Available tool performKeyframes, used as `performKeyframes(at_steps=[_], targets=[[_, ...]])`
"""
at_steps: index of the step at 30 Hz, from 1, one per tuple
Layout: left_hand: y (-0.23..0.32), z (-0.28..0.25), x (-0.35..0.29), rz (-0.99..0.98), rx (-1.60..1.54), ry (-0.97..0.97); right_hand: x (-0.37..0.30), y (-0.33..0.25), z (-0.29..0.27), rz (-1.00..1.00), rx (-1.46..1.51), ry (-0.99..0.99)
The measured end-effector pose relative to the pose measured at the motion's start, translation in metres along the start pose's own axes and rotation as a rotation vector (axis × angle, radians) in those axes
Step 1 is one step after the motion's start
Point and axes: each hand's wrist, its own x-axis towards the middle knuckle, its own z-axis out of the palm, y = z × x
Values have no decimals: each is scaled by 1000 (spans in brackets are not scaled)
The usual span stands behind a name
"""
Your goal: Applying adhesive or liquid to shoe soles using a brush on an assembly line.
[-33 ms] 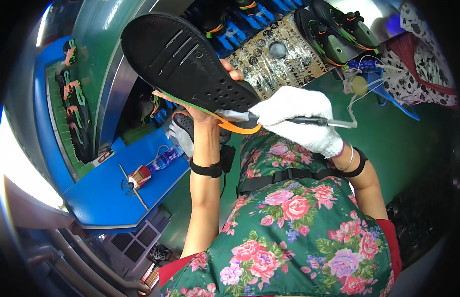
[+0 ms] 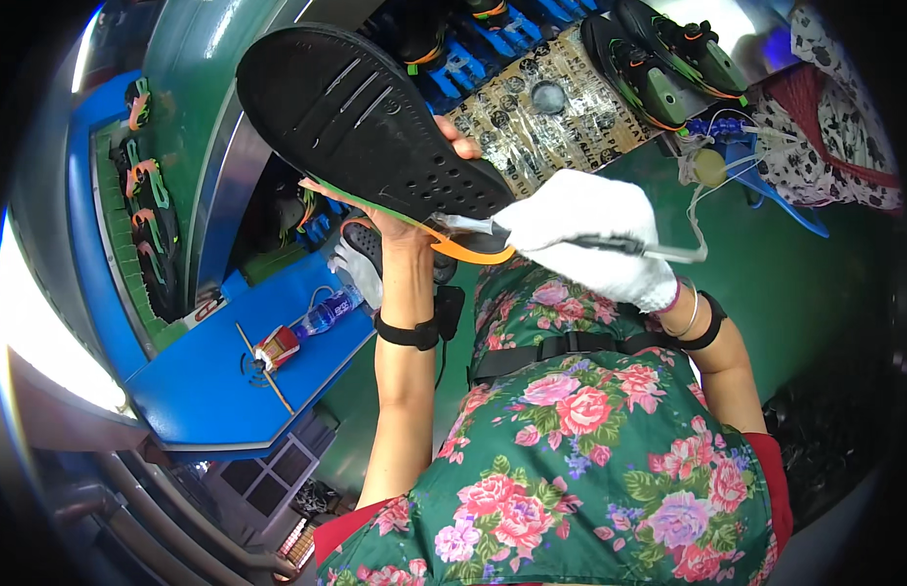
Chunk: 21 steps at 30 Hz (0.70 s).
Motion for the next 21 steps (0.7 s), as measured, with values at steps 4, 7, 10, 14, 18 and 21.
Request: performKeyframes(at_steps=[4,7,10,14,18,21], targets=[[0,13,6,-5,32,-66,-1,-3,-2,-80,-57,-92],[0,20,10,17,43,-76,-3,6,-5,-39,69,-29],[2,21,15,44,46,-111,-2,-4,-5,-87,-105,-61],[3,22,21,45,14,-147,-4,2,-10,-47,17,-42],[4,18,24,31,13,-176,-5,-6,-9,-201,-169,-91],[8,9,26,36,15,-185,-4,-10,-3,-251,-196,-74]])
